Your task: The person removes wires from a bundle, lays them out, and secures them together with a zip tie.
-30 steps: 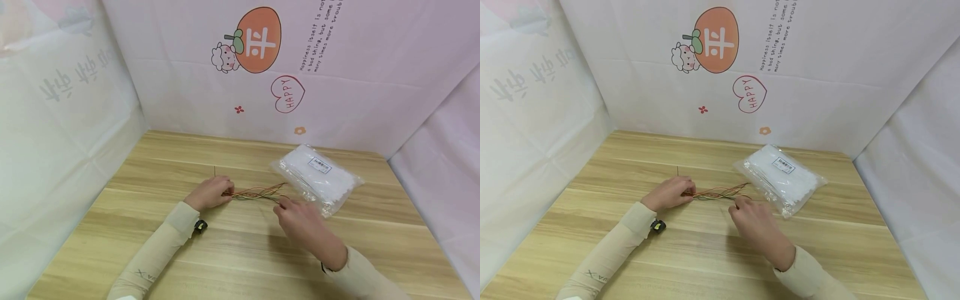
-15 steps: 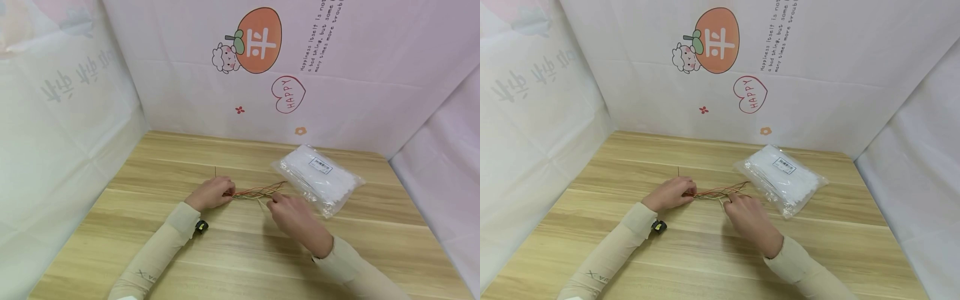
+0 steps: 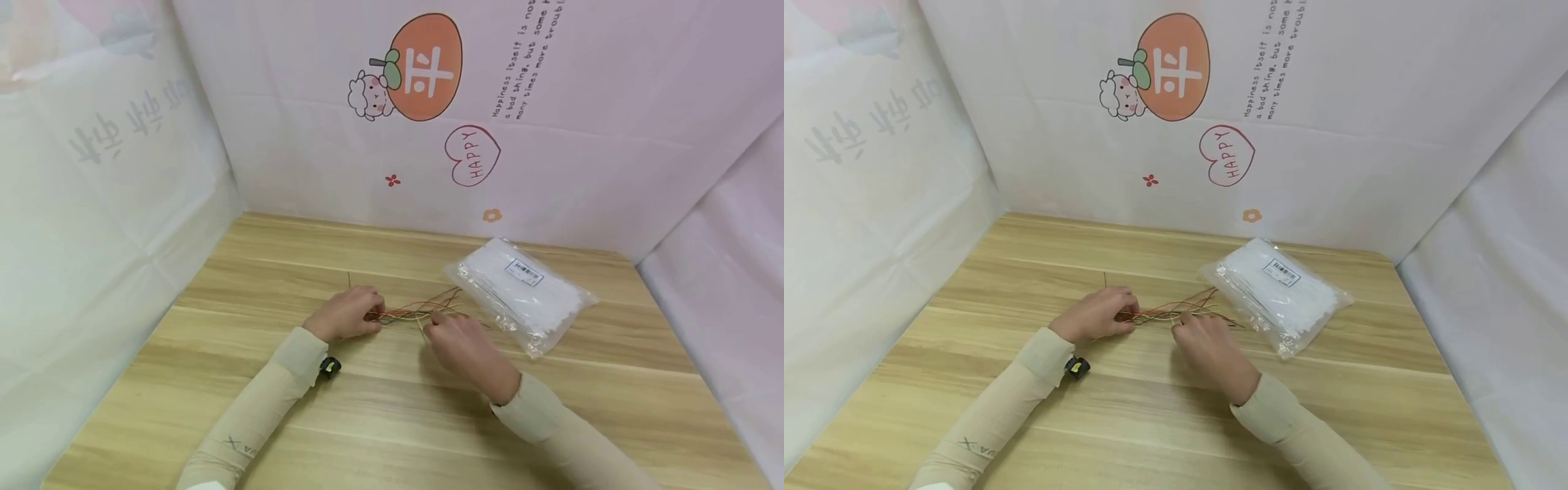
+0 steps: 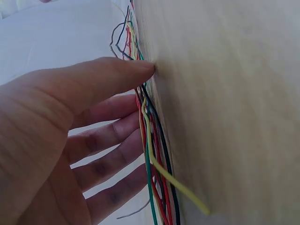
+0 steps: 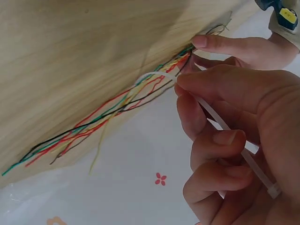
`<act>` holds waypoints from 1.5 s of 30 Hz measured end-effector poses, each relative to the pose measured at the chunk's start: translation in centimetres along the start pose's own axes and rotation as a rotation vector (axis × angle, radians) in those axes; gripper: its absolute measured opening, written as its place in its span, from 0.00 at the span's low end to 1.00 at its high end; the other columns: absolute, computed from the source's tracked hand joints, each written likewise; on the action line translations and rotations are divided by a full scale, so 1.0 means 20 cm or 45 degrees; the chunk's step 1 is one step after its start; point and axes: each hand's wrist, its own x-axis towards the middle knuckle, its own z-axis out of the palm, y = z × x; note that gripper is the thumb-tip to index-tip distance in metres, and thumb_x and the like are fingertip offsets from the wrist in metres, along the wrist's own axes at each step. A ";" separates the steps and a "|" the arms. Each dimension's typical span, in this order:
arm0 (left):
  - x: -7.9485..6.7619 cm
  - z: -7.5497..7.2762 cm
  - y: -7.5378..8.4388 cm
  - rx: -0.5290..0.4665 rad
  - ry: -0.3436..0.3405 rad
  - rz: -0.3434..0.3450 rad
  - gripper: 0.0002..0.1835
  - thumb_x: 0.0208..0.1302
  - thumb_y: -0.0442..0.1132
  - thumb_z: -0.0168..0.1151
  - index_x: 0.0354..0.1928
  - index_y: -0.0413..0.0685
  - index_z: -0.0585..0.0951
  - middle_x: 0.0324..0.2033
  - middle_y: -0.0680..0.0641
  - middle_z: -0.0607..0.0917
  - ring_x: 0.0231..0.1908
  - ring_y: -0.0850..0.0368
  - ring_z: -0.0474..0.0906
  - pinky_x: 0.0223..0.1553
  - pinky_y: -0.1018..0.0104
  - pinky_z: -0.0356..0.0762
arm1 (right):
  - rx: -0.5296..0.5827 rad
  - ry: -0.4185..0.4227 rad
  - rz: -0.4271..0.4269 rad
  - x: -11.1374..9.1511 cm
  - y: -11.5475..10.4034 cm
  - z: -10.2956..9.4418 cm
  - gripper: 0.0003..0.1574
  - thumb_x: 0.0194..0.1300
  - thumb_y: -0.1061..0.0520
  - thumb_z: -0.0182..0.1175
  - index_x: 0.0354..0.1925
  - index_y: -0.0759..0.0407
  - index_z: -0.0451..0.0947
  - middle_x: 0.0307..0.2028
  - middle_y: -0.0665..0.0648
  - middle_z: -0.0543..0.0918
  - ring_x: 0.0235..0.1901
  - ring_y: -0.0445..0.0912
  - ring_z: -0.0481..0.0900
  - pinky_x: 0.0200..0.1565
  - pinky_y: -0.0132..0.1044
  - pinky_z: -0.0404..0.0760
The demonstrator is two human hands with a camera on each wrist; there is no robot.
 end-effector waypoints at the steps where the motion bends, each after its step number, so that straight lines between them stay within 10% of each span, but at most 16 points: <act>1: 0.00 0.00 0.00 -0.003 -0.004 -0.002 0.11 0.69 0.43 0.73 0.49 0.49 0.86 0.47 0.50 0.85 0.45 0.56 0.80 0.51 0.58 0.81 | -0.001 0.010 -0.002 0.00 0.00 0.01 0.08 0.63 0.66 0.67 0.30 0.55 0.85 0.31 0.52 0.82 0.20 0.49 0.78 0.20 0.41 0.75; 27: 0.04 0.02 0.00 -0.025 0.069 -0.016 0.04 0.71 0.35 0.69 0.45 0.49 0.87 0.44 0.50 0.89 0.44 0.56 0.84 0.49 0.59 0.84 | 0.074 -0.081 0.070 -0.06 0.06 0.07 0.06 0.60 0.67 0.72 0.28 0.60 0.85 0.29 0.56 0.83 0.28 0.50 0.83 0.28 0.44 0.83; 45: 0.08 -0.07 0.02 -0.086 -0.126 -0.049 0.21 0.60 0.48 0.80 0.48 0.44 0.85 0.41 0.50 0.86 0.39 0.57 0.79 0.46 0.60 0.82 | 0.156 -0.075 0.058 0.12 0.00 0.12 0.07 0.67 0.66 0.69 0.30 0.60 0.86 0.33 0.57 0.85 0.23 0.48 0.79 0.23 0.42 0.81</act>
